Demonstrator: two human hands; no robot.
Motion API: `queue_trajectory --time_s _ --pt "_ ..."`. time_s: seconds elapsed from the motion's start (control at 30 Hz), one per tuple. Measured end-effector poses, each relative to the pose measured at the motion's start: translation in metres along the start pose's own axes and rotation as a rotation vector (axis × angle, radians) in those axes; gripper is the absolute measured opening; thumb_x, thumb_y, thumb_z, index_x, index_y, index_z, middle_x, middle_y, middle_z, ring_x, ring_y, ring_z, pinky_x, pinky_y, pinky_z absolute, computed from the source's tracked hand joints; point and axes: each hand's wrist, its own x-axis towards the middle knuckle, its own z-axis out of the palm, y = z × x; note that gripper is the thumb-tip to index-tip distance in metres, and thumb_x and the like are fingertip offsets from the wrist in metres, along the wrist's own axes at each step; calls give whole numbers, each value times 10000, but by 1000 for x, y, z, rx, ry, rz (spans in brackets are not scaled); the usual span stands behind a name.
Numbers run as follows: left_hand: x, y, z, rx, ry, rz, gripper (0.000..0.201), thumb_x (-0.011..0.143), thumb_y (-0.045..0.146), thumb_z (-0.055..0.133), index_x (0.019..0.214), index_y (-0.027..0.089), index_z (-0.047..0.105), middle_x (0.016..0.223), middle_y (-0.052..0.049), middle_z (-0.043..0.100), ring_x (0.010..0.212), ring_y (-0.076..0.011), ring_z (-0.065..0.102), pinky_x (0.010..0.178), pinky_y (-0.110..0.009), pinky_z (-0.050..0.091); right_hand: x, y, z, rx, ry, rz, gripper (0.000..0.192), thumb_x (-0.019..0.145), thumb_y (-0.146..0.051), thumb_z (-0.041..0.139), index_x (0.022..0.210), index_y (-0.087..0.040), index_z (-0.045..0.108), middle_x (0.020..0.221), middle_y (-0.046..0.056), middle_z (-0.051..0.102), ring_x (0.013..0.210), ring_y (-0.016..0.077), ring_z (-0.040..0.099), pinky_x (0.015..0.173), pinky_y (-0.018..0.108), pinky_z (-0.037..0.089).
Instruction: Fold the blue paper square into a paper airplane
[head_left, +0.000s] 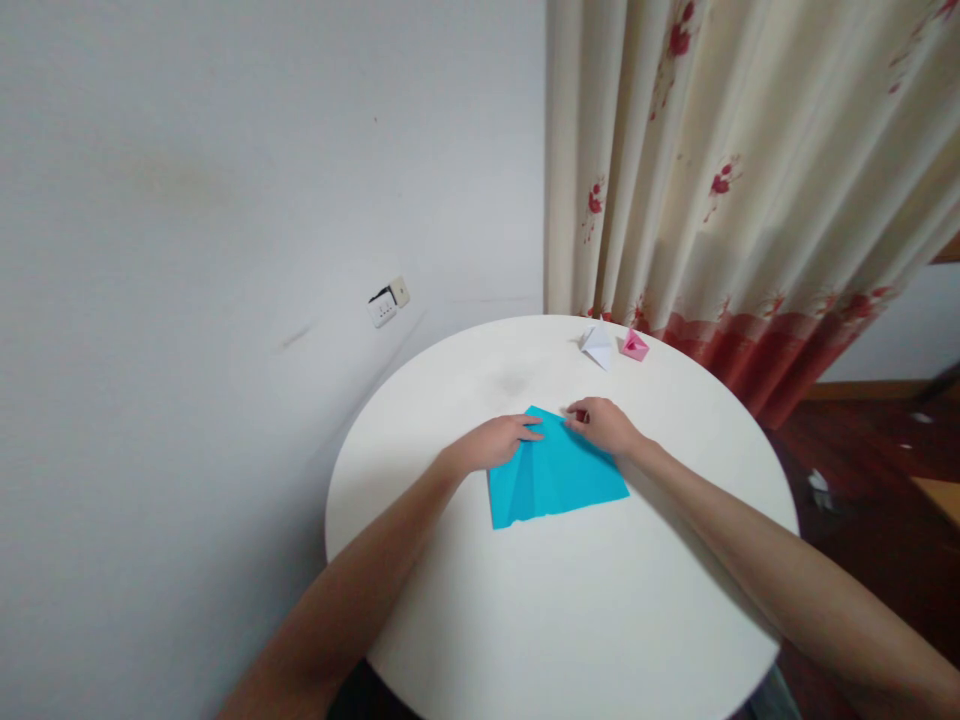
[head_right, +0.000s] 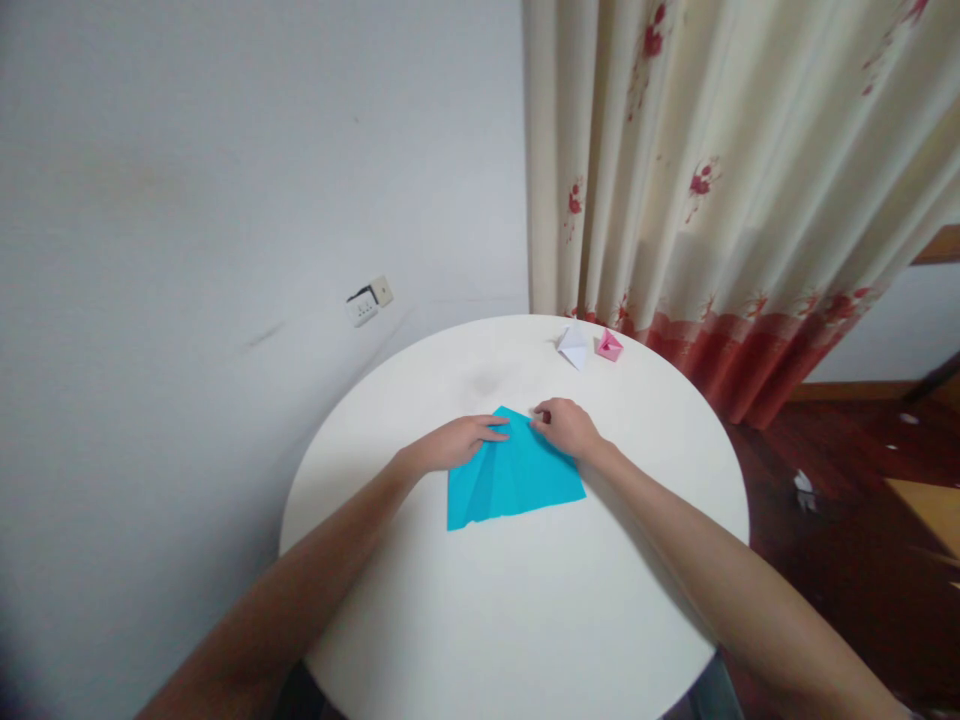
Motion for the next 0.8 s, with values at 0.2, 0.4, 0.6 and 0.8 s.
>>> queue_trajectory --time_s 0.2,0.4,0.6,0.8 --pt "-1 2 -2 29 42 -14 521 912 38 419 1307 258 679 1537 -29 499 1392 -259 474 1178 -407 360 0 0 -3 131 -30 -22 220 852 -270 603 896 -185 800 868 67 777 766 202 660 722 278 445" --pt "-2 2 -4 0 21 -32 510 915 49 440 1326 248 666 1548 -37 484 1399 -274 463 1180 -413 350 2 2 -1 336 -45 17 406 898 -399 494 751 -139 769 692 43 731 642 197 622 600 282 449" --pt "-4 5 -5 0 29 -28 525 915 53 429 1335 266 662 1552 -20 477 1397 -261 465 1181 -388 350 -1 -6 -3 590 -59 70 602 911 -624 473 899 -117 797 900 108 791 793 244 706 700 325 545" --pt "-2 4 -4 0 31 -2 535 892 39 435 1302 268 689 1535 -37 495 1379 -282 481 1173 -421 369 -1 -14 0 712 -66 47 660 812 -749 556 832 -139 809 953 142 794 932 315 712 863 415 544"
